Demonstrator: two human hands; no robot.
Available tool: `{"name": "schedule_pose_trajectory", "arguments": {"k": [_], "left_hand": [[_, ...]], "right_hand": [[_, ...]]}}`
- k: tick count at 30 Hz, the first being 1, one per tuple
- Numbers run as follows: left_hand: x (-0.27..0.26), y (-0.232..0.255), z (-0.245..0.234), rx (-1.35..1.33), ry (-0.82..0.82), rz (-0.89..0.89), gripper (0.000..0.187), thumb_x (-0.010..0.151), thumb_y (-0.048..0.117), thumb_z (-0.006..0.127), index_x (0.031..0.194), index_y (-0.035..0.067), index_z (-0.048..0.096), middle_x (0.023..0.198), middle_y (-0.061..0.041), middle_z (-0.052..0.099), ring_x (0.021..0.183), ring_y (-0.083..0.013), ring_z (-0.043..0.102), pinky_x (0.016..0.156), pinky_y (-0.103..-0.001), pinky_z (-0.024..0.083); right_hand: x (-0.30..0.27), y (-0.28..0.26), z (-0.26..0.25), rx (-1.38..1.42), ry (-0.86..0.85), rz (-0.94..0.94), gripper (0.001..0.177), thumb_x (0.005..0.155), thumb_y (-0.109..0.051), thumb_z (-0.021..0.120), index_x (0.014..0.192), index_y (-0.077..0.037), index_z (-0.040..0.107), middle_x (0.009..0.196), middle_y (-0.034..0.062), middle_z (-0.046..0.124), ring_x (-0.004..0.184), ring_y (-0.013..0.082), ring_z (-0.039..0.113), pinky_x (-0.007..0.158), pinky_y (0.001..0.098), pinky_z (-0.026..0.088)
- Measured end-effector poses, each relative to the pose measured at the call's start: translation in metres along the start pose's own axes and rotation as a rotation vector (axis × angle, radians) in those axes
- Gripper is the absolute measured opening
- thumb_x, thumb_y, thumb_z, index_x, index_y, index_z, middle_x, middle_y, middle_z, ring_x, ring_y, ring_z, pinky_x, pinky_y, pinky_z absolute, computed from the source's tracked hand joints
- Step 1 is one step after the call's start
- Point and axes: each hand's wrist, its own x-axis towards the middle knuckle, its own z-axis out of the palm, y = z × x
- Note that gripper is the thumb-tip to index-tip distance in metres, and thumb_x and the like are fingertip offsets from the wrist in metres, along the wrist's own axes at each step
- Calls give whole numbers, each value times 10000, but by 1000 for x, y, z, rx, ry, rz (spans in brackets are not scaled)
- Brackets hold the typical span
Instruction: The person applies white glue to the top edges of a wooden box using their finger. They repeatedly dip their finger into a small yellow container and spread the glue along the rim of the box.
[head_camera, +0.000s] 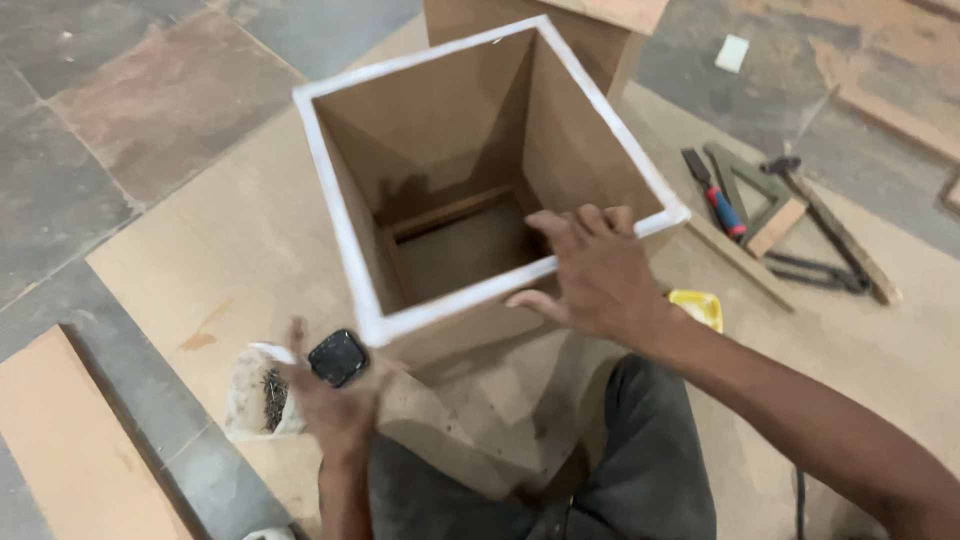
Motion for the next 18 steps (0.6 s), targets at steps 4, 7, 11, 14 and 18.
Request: {"name": "schedule_pose_trajectory", "arguments": {"k": [4,7,11,14,18], "left_hand": [[-2,5,-17,176,88,-134,1222,823,219,875,1668,-99,50,1386,-193,598,1220,-348,553,1101,-508,442],[-8,40,-17,203,-153,-72,418,881,263,833,1158,133,548,876,-110,722,804,-271,698,740,-418,547],[1,82,-8,387,-347,215,851,952,261,663,1593,-63,208,647,-119,678,499,-274,625,518,-404,500],[19,101,-8,599,-546,-91,885,957,251,589,1617,-50,82,594,-127,682,466,-286,624,463,-432,480],[1,136,-8,491,-427,154,914,879,200,595,1630,0,115,664,-133,690,507,-302,619,466,-457,464]], "right_hand": [[-33,-45,-1,211,110,-44,748,801,-544,785,1313,-55,545,1165,148,575,1042,328,509,881,479,343],[-80,-77,16,474,295,-249,521,875,-327,850,1266,-153,552,1216,108,592,1026,254,502,858,440,353],[-142,-81,101,721,107,-222,315,886,-124,811,1143,-91,633,1048,79,614,960,267,628,813,407,512],[-184,-57,174,672,-54,-53,233,874,-94,751,1086,-62,660,1033,105,644,932,304,649,774,409,540],[-233,-20,235,598,-536,321,172,913,-75,669,1084,-58,675,1055,85,666,869,276,686,735,388,560]]}}
